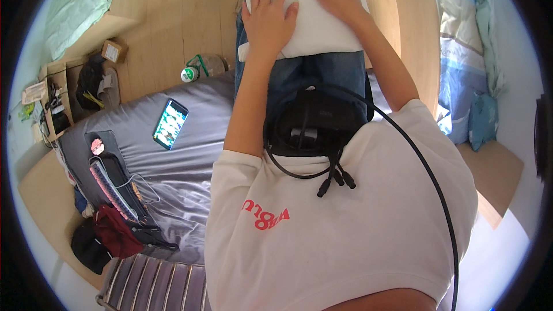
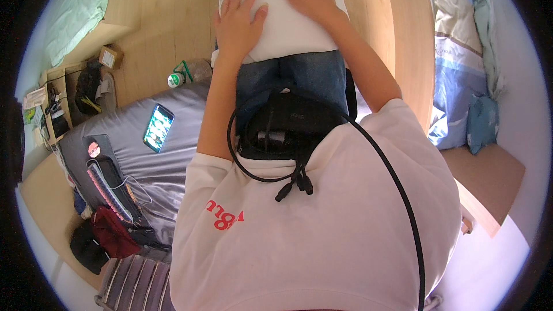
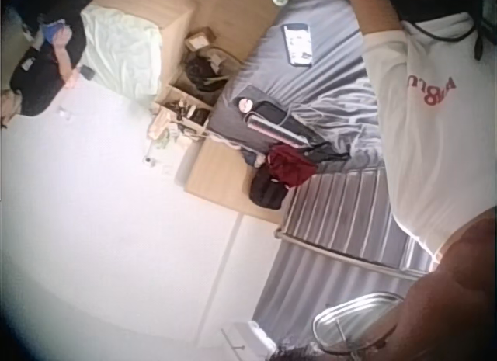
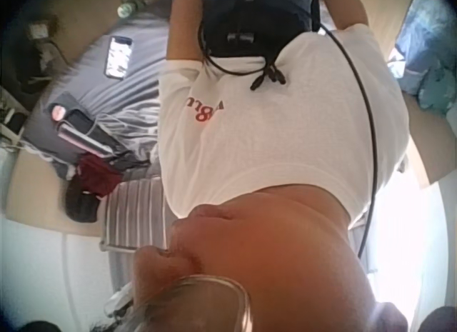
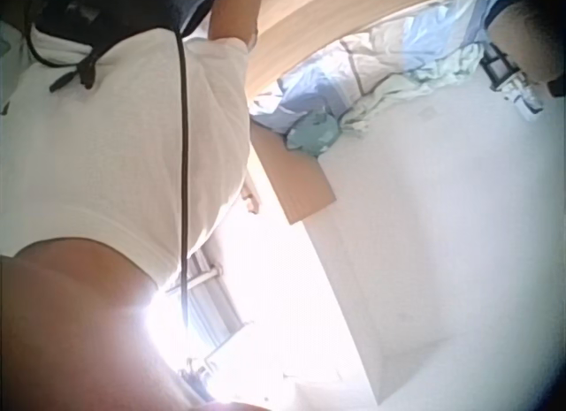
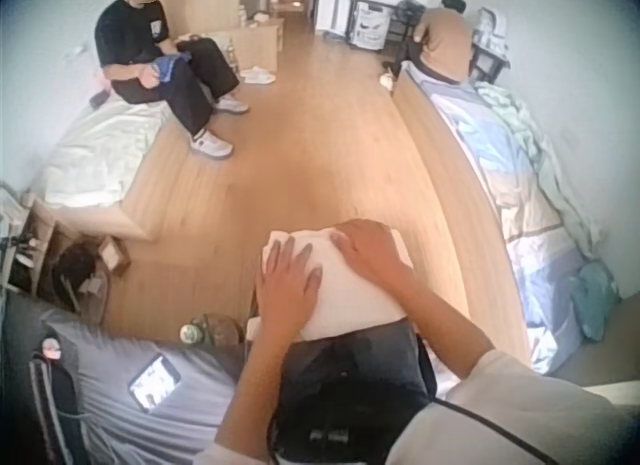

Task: Folding and organizing clothes while sitting on a bed.

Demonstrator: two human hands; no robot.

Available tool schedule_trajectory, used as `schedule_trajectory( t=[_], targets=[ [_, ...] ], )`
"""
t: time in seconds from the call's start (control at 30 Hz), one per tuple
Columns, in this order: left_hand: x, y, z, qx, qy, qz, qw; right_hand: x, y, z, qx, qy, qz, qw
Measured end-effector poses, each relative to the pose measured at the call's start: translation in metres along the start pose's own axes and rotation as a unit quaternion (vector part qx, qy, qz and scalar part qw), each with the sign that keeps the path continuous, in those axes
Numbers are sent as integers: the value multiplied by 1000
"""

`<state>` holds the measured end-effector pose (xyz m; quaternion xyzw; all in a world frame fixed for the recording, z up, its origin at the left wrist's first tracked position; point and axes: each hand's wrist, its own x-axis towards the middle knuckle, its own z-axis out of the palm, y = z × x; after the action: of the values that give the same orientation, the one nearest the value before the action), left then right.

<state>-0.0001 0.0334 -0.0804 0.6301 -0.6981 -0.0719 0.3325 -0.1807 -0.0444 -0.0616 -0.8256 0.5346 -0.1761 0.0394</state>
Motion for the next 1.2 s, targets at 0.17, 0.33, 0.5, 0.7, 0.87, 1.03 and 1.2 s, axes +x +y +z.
schedule_trajectory(
  t=[0.17, 0.33, 0.5, 0.7, 0.87, 1.03, 1.2],
  targets=[
    [0, -3, -5, -17, -34, -47, 998, 3, 10, -6, 22, -44, 65, 997],
    [-2, -2, -4, -34, -20, -49, 998, 2, 13, -7, 94, -45, 146, 984],
    [-2, -9, 1, -46, -9, -36, 998, 0, 18, -5, 113, -40, 163, 979],
    [-5, -26, -2, -114, -36, -81, 989, -1, 38, 0, 188, -40, 232, 954],
    [-6, -30, -4, -180, -54, -109, 976, -8, 52, 3, 265, -50, 279, 922],
    [-5, -28, -5, -184, -62, -141, 971, -9, 51, 3, 268, -42, 315, 910],
    [-4, -27, -7, -205, -60, -152, 965, -11, 48, 0, 288, -41, 315, 904]
  ],
)
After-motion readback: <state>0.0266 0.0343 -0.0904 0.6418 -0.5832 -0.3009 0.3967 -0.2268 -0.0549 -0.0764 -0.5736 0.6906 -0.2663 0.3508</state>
